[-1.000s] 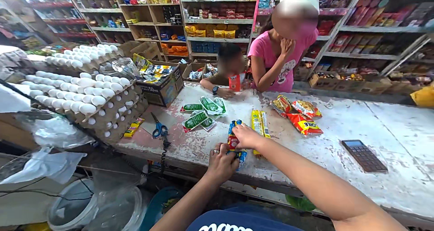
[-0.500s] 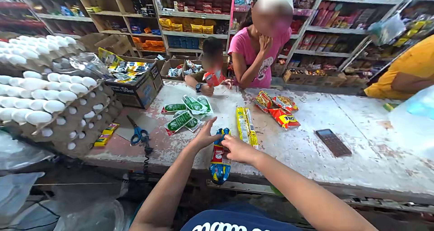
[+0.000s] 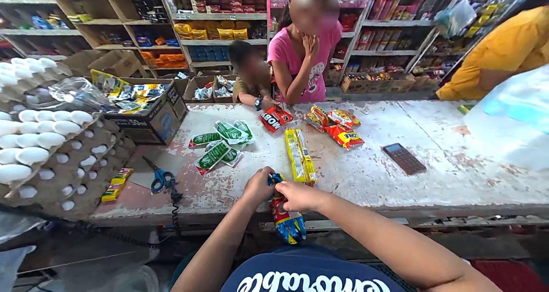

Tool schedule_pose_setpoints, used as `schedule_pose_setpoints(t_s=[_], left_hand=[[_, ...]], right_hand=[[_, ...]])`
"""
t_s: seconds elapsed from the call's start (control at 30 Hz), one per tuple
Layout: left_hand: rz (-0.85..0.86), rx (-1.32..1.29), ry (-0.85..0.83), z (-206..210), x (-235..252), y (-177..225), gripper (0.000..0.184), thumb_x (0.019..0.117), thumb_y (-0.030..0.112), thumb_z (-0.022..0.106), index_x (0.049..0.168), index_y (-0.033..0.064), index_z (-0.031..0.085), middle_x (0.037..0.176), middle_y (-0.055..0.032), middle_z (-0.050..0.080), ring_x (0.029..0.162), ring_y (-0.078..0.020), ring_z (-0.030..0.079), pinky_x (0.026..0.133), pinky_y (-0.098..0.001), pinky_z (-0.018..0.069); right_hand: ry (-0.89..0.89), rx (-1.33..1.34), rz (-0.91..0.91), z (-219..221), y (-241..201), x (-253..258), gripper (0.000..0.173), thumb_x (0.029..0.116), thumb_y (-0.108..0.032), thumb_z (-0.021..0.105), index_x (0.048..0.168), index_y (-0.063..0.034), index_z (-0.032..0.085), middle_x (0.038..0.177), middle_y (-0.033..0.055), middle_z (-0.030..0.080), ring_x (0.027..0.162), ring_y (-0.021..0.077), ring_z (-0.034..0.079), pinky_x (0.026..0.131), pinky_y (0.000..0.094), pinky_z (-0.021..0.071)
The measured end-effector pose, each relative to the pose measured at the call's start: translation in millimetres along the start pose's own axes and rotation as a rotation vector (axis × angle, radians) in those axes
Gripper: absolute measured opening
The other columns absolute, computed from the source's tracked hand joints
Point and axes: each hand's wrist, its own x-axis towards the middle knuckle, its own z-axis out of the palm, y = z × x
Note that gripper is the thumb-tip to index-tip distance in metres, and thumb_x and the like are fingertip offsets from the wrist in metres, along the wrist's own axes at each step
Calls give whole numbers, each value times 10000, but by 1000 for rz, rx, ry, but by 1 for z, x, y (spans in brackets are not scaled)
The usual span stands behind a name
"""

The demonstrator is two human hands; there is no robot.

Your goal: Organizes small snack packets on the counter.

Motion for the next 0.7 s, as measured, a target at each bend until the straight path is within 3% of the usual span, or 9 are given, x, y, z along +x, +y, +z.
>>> schedule_pose_setpoints(t_s=[0.13,0.27,0.43,0.57,0.63,0.7], left_hand=[[14,8,-16,6,-5,3,447,912,139,667,1343,61,577,1319,-180,615,1171,-327,626,990,-548,499],[11,51,3,7,-8,6,428,933,158,656,1344,61,584,1341,-193,608,1196,-352,619,1002,-571,489],[-42,78,-17,7,-12,13,453,933,212,704,1344,68,577,1316,-202,613,1171,-370,626,985,-586,493],[-79,85,0,10,-14,18,456,932,197,689,1360,94,570,1335,-184,603,1162,-360,628,968,-584,500],[-8,111,130,17,-25,16,414,938,175,662,1336,94,582,1346,-188,590,1161,-369,630,951,-569,516],[265,137,449,32,-36,3,278,927,147,651,1180,34,679,1218,-224,646,1102,-412,640,898,-566,530]], right_hand=[[-92,-90,35,-5,-7,0,428,959,-186,714,1250,95,575,1213,290,619,1168,432,601,982,607,457],[-123,-75,57,-10,-7,2,589,943,-389,741,1220,112,601,1161,292,637,1113,422,620,966,613,460],[-154,-34,105,-9,-3,1,484,972,-379,705,1198,45,655,1160,251,649,1097,371,620,936,579,468],[-137,113,81,-8,10,-2,406,999,-350,675,1157,24,663,1052,189,648,902,263,608,802,474,493],[-99,154,32,-8,15,-6,354,1040,-301,613,1140,34,661,1062,191,651,916,253,609,821,460,488],[-47,154,-39,-9,18,-11,302,1043,-198,596,1176,64,669,1172,252,650,1073,345,626,948,538,471]])
